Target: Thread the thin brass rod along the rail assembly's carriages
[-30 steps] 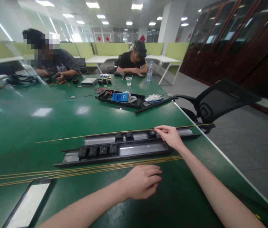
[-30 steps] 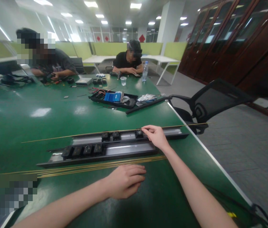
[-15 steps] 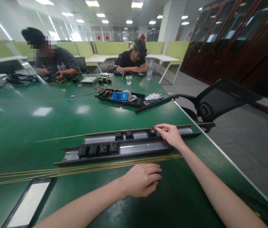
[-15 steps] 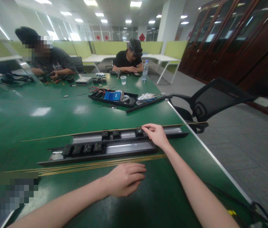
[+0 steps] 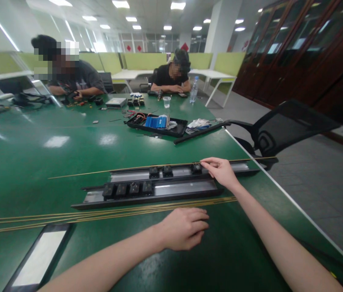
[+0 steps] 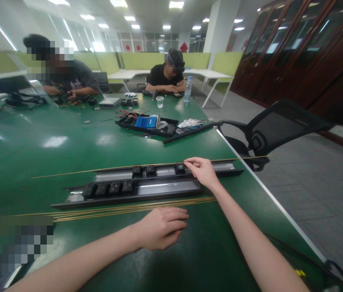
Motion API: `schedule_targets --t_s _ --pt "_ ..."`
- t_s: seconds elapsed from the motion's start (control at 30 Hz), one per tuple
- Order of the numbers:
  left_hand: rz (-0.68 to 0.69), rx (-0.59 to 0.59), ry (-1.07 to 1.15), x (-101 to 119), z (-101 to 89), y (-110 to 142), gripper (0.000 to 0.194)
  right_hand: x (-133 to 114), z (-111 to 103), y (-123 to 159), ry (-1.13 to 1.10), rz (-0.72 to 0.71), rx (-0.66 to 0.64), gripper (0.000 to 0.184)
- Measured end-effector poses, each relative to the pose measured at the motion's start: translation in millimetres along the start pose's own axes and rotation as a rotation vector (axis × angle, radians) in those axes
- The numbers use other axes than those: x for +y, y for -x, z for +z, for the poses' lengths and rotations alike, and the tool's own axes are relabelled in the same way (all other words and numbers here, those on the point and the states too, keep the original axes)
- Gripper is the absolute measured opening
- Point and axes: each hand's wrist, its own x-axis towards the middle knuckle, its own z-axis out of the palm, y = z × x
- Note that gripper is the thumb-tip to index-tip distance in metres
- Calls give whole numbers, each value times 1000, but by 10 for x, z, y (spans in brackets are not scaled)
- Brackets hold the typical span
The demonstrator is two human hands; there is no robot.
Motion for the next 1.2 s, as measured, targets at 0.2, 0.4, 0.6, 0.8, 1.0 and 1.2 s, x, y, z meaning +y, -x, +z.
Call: schedule_targets --t_s 0.2,0.4,0.6,0.8,1.0,1.2 --pt "5 4 -7 -1 -1 2 28 8 -6 -8 0 -7 1 50" --pt "11 10 -23 -1 13 0 28 -9 -18 -4 -3 -9 1 48" --pt "14 5 -42 -13 25 5 29 -37 -23 5 -8 -11 -2 49" --pt "23 14 -42 -23 46 18 29 -9 -43 -12 -1 -16 -8 50" --pt "28 16 -47 -24 48 17 28 55 -87 -30 16 -15 -34 49" --pt "31 28 -53 -19 48 16 28 47 -137 -32 26 -11 -32 49"
